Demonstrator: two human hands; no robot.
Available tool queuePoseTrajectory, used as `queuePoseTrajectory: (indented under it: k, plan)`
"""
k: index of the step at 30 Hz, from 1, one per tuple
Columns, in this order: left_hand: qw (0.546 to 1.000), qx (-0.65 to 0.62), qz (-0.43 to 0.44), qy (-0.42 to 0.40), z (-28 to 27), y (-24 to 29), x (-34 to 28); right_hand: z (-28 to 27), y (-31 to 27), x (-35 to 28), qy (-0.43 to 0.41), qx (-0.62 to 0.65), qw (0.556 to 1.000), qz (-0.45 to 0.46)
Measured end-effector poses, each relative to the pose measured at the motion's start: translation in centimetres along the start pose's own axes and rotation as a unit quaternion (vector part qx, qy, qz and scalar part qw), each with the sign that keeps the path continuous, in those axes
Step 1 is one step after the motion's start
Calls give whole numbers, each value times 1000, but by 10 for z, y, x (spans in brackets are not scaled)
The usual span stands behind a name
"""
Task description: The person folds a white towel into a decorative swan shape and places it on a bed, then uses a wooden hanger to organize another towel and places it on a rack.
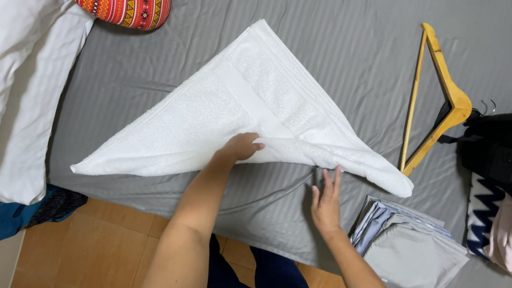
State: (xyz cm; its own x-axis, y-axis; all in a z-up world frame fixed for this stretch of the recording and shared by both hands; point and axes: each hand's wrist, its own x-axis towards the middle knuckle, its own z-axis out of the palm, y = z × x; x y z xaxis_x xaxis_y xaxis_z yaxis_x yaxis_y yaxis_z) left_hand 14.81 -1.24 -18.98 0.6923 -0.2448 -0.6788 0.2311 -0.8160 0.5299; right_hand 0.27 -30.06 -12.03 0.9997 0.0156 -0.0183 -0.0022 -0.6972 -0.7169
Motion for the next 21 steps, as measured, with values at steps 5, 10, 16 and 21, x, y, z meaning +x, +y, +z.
queuePoseTrajectory:
  k: [5,10,16,21]
  plan:
    - [997,22,-3,-69,-13,-6,25,-16,27,49,37,-97,994,-44]
    - [995,61,-31,-77,-29,16,21,-23,57,95,-97,-239,965,-53]
    - [900,116,152,392,26,26,-94,-19,68,140,-176,-254,951,-17]
    - [905,105,3,412,54,-48,-146,-5,79,157,-183,-239,954,-12]
